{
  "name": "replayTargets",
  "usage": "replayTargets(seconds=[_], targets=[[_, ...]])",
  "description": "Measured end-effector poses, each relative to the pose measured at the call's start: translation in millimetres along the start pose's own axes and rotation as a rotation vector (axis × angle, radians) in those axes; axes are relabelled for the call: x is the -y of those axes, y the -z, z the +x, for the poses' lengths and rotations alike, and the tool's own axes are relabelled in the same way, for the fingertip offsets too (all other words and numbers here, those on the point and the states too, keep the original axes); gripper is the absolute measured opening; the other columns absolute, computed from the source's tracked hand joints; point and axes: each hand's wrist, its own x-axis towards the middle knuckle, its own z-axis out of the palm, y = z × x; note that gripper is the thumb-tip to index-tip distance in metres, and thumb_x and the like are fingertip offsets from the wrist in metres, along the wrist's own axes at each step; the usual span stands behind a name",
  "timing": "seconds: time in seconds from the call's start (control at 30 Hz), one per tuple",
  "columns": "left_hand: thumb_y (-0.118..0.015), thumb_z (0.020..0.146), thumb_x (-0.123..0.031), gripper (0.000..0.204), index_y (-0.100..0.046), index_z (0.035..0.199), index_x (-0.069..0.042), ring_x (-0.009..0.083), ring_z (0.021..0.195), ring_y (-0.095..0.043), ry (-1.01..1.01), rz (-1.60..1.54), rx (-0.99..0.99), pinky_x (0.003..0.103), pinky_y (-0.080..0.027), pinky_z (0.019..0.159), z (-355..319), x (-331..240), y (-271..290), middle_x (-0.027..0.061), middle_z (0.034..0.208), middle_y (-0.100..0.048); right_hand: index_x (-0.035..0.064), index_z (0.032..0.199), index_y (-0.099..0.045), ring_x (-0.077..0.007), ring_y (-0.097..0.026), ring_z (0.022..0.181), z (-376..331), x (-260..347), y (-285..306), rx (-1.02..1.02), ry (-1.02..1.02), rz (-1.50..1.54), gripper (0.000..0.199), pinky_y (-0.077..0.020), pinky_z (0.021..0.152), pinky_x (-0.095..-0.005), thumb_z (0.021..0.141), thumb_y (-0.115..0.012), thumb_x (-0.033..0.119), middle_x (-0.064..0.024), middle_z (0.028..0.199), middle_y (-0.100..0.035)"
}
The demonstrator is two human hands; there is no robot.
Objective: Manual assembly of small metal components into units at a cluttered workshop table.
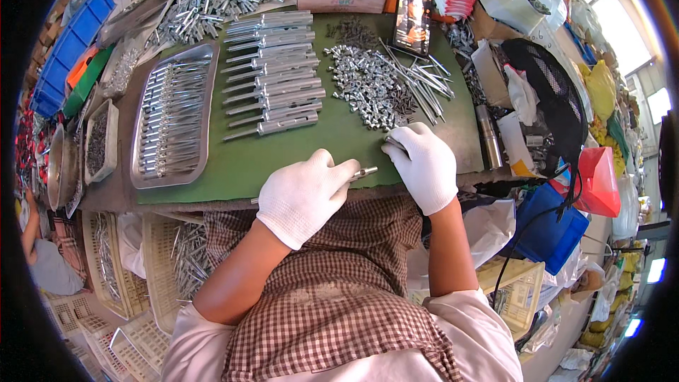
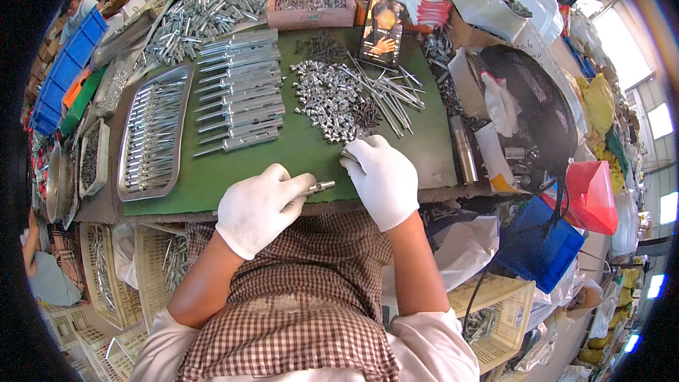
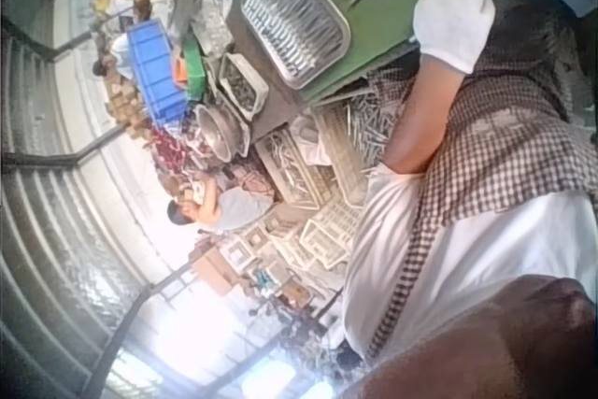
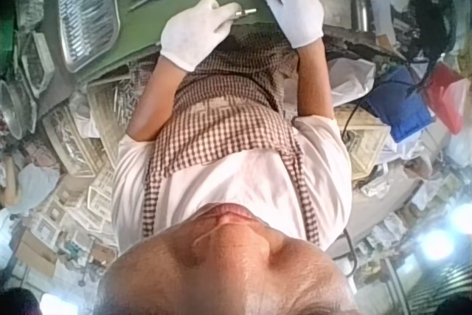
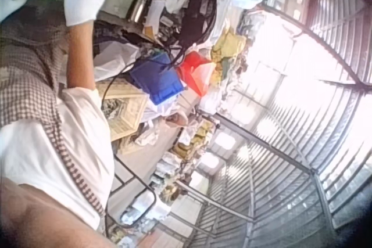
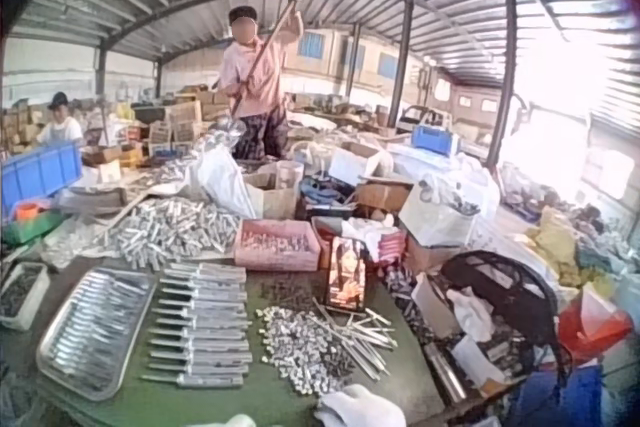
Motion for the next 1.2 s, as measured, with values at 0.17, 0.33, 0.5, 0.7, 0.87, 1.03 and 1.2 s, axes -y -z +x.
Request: replayTargets(seconds=[0.17,0.33,0.5,0.7,0.87,1.03,1.2], targets=[[-0.067,0.088,-0.025,0.019,-0.069,0.107,-0.024,0.0256,0.062,-0.063,0.005,-0.01,0.036,0.038,-0.053,0.055,1,0,2,0.0046,0.081,-0.056,0.0091,0.098,-0.064,-0.0343,-0.065,0.081,-4,2,0,0.015,0.022,-0.074,0.016,-0.052,0.07,-0.0446,0.088,-0.07,0.021,-0.0123,0.088,-0.063],[-0.067,0.088,-0.025,0.02,-0.069,0.108,-0.024,0.0257,0.062,-0.063,-0.01,-0.016,0.019,0.038,-0.053,0.056,-2,2,0,0.0047,0.082,-0.056,0.0072,0.096,-0.063,-0.0367,-0.066,0.08,-13,28,10,0.13,0.063,0.219,0.016,-0.0528,0.069,-0.0441,0.088,-0.071,0.018,-0.0143,0.088,-0.066],[-0.068,0.086,-0.025,0.023,-0.069,0.109,-0.023,0.0258,0.064,-0.064,-0.014,-0.004,0.006,0.038,-0.054,0.056,0,2,0,0.0043,0.083,-0.056,0.0069,0.095,-0.063,-0.0356,-0.065,0.078,-13,29,0,0.154,0.069,0.293,0.019,-0.0523,0.068,-0.0424,0.086,-0.074,0.02,-0.0134,0.086,-0.066],[-0.067,0.086,-0.026,0.024,-0.069,0.11,-0.023,0.0262,0.066,-0.064,0.007,0.004,0.043,0.038,-0.055,0.058,2,1,1,0.0047,0.085,-0.057,0.0073,0.091,-0.066,-0.0333,-0.065,0.075,-15,31,-5,0.085,0.055,0.284,0.02,-0.0516,0.065,-0.0414,0.084,-0.077,0.023,-0.0116,0.083,-0.066],[-0.067,0.087,-0.025,0.021,-0.069,0.108,-0.024,0.0262,0.064,-0.064,-0.02,-0.005,0.022,0.039,-0.054,0.056,1,3,1,0.0046,0.083,-0.057,0.0079,0.091,-0.07,-0.0314,-0.066,0.074,-12,25,1,-0.054,0.047,0.257,0.016,-0.0521,0.064,-0.0388,0.083,-0.077,0.02,-0.0105,0.084,-0.066],[-0.066,0.088,-0.025,0.018,-0.069,0.105,-0.025,0.0264,0.061,-0.063,-0.006,0.0,0.034,0.039,-0.054,0.055,1,0,2,0.0048,0.08,-0.056,0.0096,0.094,-0.07,-0.0318,-0.066,0.077,9,-1,-10,-0.215,-0.013,0.121,0.01,-0.0526,0.067,-0.0386,0.085,-0.072,0.014,-0.0092,0.089,-0.065],[-0.066,0.088,-0.026,0.017,-0.07,0.105,-0.026,0.0267,0.061,-0.063,0.007,-0.009,0.029,0.039,-0.053,0.055,-1,-1,2,0.0051,0.079,-0.055,0.0126,0.09,-0.065,-0.0307,-0.065,0.076,13,4,-8,-0.037,0.083,-0.145,0.003,-0.0527,0.066,-0.0429,0.087,-0.064,0.014,-0.0085,0.087,-0.06]])
